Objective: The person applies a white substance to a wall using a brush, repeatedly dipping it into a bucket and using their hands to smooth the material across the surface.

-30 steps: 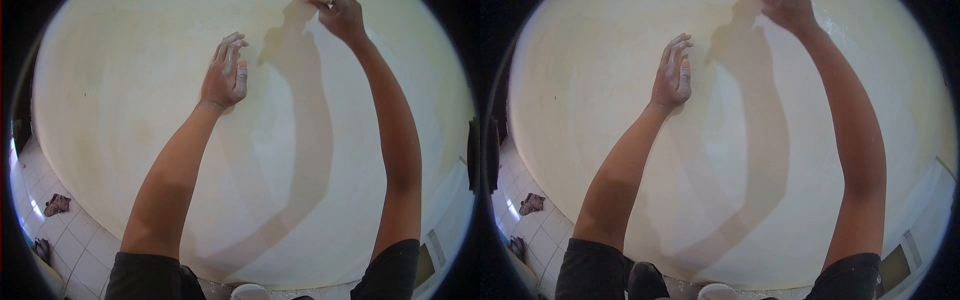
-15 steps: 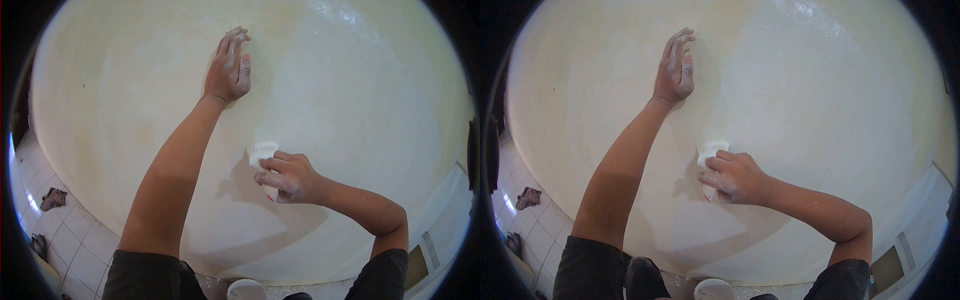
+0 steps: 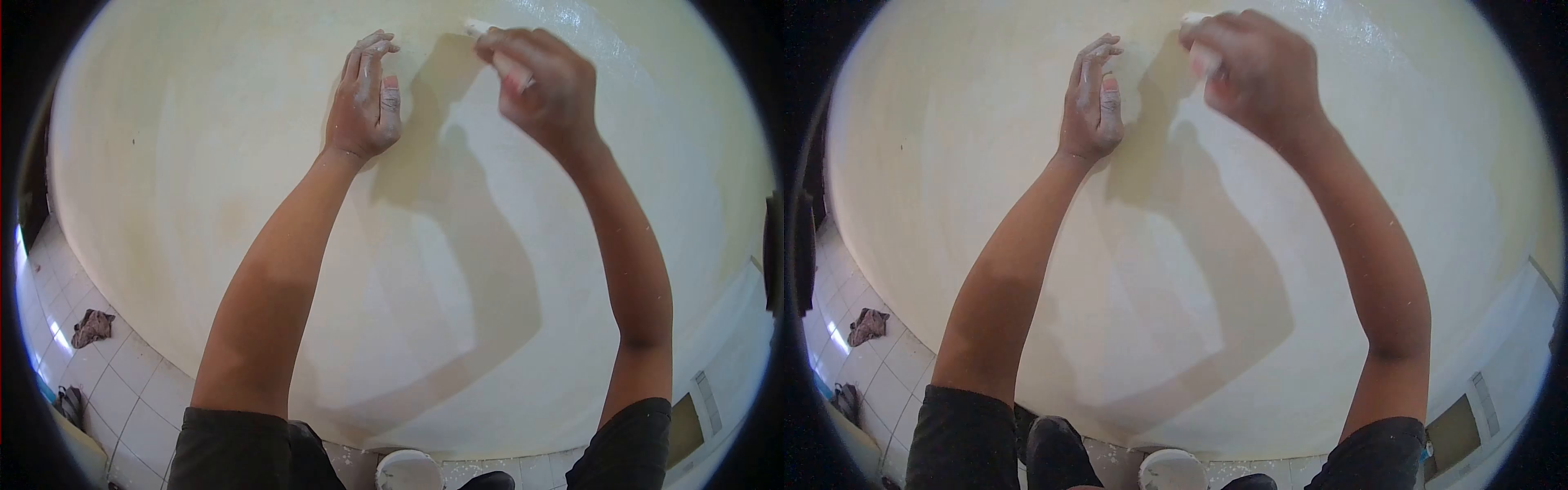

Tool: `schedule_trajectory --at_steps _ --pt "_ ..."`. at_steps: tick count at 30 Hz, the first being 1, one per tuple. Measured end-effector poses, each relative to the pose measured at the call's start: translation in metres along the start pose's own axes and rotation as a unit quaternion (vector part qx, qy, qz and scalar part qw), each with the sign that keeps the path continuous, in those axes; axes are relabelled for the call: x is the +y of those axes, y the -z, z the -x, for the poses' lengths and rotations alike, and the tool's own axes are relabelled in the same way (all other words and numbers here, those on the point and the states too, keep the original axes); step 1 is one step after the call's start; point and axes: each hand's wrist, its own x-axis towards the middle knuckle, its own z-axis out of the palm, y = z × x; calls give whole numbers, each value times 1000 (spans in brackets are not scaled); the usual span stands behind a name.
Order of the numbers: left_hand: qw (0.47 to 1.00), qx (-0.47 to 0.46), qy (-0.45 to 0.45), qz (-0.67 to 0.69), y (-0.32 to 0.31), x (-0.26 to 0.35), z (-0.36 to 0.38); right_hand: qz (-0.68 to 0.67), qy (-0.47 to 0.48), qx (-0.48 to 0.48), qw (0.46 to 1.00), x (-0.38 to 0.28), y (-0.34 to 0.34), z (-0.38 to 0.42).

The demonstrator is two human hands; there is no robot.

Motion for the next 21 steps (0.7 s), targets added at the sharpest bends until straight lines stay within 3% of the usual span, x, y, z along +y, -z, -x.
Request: schedule_trajectory --at_steps 3,6,9,12,15,16,19,21 --pt "1000 8 -7 3 0 1 -1 87 78 -135 984 -29 -8 52" --pt "1000 18 -25 1 -3 -3 -1 146 196 -150 958 -78 -20 116" --pt "1000 9 -18 -4 -1 -1 1 51 227 -168 958 -122 -17 145" --pt "1000 6 -11 -8 -1 2 0 56 319 -211 922 -161 -11 167" --pt "1000 5 2 -4 -1 4 -1 -17 333 -252 909 -172 0 165" --pt "1000 2 6 -5 0 3 0 -39 306 -264 914 -170 2 159" --pt "1000 4 2 -3 0 3 0 -247 55 -327 910 -137 11 121" --pt "1000 8 -6 -3 -1 2 -2 -285 -57 -336 896 -92 6 95"
